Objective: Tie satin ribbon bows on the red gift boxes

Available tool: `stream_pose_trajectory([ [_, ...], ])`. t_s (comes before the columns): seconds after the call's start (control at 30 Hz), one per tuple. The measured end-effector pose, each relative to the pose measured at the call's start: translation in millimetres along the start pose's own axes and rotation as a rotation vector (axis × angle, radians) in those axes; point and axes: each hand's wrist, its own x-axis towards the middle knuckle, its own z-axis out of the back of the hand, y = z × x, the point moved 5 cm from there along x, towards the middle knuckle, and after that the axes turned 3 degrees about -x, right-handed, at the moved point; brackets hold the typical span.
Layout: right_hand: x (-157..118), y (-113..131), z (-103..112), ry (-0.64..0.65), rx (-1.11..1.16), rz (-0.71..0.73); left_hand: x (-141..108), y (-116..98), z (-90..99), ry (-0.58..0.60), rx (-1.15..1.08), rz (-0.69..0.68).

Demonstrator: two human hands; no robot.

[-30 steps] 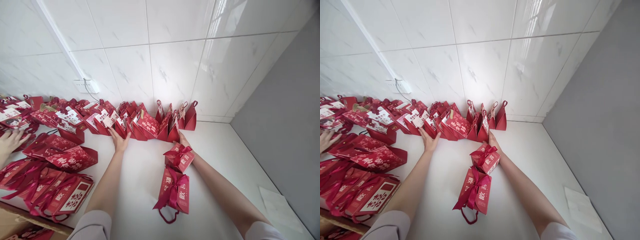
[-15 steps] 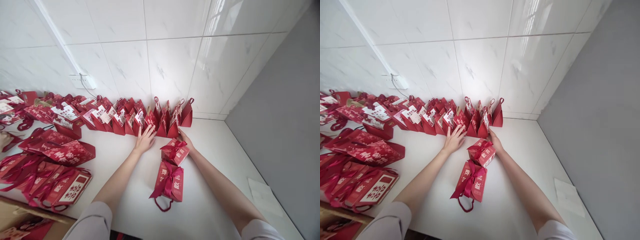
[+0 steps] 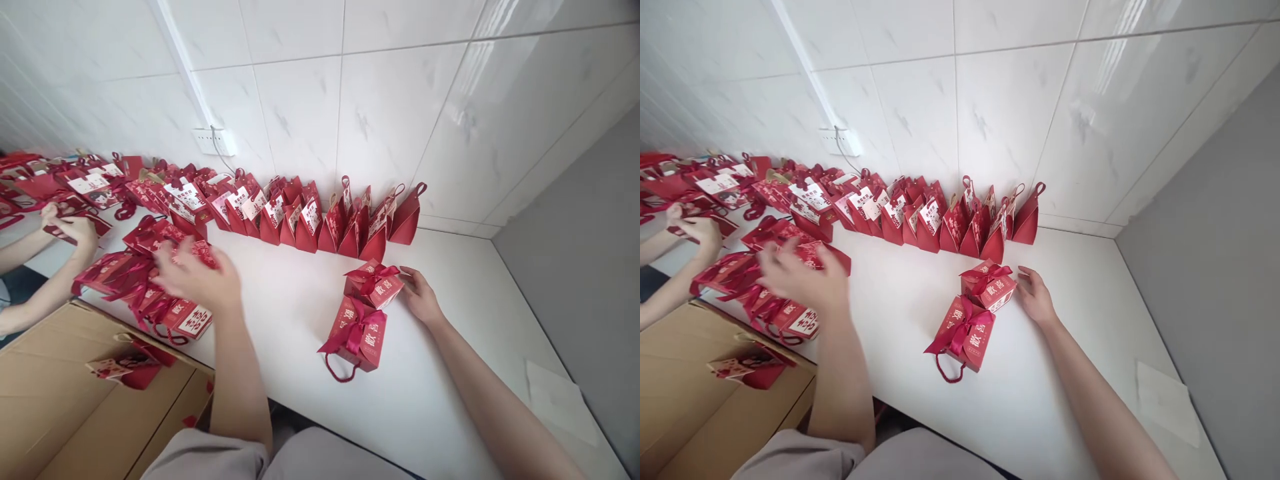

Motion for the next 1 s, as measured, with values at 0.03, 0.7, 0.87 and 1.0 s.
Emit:
stream_pose_trajectory([
  [0.03, -1.9, 0.7, 1.1, -0.003, -0.012, -0.003, 10.9, 26.8, 12.9, -0.023, 0.102, 0.148],
  [0.7, -2.0, 1.3, -5.0, 0.033, -0.212, 0.116, 6.8, 101.7, -121.2, 0.548, 0.021, 0.737],
  [0.87, -1.1, 3.1, -5.2, 0.029, -0.19, 0.128, 16.3, 86.1, -149.8, 0.562, -0.059, 0.668],
  [1.0, 0.9, 0.7, -4.0, 0.011, -0.131, 0.104, 33.8, 72.7, -144.2, 0.444, -0.071, 0.569],
])
